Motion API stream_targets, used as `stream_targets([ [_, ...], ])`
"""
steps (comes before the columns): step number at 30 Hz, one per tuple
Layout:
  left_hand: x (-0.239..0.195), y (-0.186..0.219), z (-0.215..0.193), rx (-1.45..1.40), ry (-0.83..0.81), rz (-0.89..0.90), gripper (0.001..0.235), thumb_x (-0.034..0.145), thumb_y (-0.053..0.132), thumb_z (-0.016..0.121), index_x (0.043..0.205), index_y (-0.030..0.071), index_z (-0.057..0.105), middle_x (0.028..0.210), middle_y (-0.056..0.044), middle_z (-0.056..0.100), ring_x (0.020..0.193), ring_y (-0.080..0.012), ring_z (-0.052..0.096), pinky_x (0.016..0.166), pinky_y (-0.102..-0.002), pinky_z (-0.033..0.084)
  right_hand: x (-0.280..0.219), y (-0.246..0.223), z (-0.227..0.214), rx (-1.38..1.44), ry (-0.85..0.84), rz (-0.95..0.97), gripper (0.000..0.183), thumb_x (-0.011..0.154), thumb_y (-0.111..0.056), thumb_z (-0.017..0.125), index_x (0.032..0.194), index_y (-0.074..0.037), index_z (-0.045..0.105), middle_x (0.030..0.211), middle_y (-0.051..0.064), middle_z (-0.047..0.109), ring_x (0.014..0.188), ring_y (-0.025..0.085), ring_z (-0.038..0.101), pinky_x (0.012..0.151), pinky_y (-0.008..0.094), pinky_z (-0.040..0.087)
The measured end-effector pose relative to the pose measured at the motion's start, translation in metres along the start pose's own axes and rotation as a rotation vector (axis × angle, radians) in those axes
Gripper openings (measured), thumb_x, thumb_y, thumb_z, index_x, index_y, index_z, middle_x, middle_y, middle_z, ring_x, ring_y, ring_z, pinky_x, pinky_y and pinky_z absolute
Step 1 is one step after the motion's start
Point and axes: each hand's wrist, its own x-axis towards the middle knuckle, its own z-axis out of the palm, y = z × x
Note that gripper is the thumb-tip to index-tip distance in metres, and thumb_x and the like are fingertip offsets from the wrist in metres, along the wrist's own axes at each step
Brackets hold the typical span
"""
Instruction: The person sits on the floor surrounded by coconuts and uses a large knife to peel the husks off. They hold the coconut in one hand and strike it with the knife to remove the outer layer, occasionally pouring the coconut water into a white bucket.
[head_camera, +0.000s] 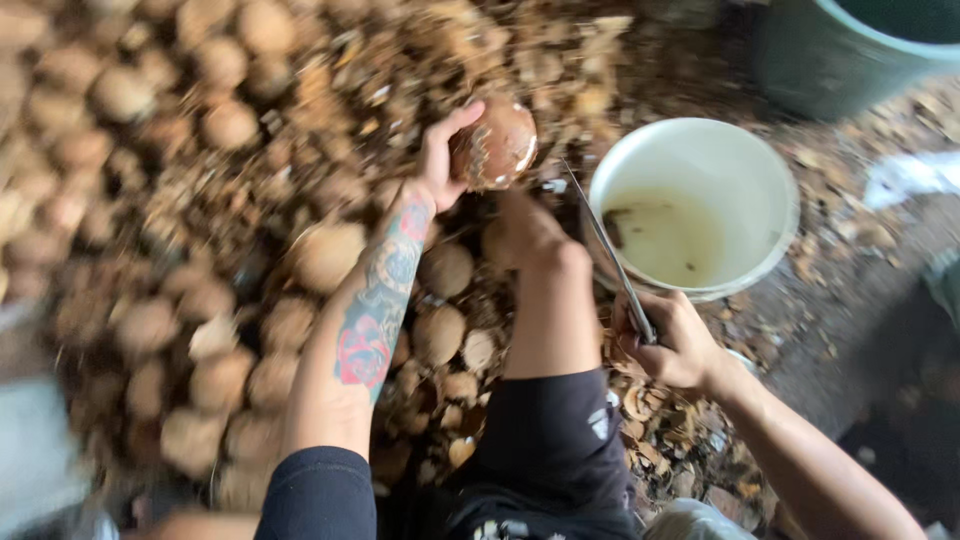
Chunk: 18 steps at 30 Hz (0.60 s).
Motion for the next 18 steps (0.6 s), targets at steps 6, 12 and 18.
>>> stream_targets([
  [6,0.043,-0.023,0.139,0.745,-0.162,0.015,0.061,0.066,0.045,0.075,0.119,0.013,0.069,0.118,-0.008,0.076,0.105,-0.0222,0.073,0.091,-0.033,0.057,-0.046,0.040,-0.045,-0.075,0.070,0.368,0.004,0.064,-0.010,0.058,0.067,-0.013,0.058,0.060,0.000,0.068,0.051,0.016,0.059,0.048,0.034,0.047],
  [12,0.070,-0.061,0.188,1.116,-0.241,-0.064,0.077,0.056,0.054,0.072,0.123,0.017,0.069,0.122,-0.009,0.076,0.106,-0.0237,0.075,0.085,-0.033,0.062,-0.075,0.067,-0.051,0.086,0.136,0.331,0.004,0.068,-0.017,0.056,0.065,-0.016,0.056,0.056,-0.003,0.068,0.042,0.011,0.066,0.044,0.031,0.062],
  [18,0.086,-0.090,0.195,1.240,-0.267,-0.037,0.107,0.053,0.063,0.071,0.148,0.017,0.057,0.152,-0.018,0.054,0.130,-0.0312,0.065,0.098,-0.042,0.061,-0.071,0.079,-0.040,0.519,0.253,0.128,0.011,0.085,-0.018,0.058,0.078,-0.010,0.056,0.063,0.004,0.062,0.050,0.017,0.062,0.044,0.031,0.055],
])
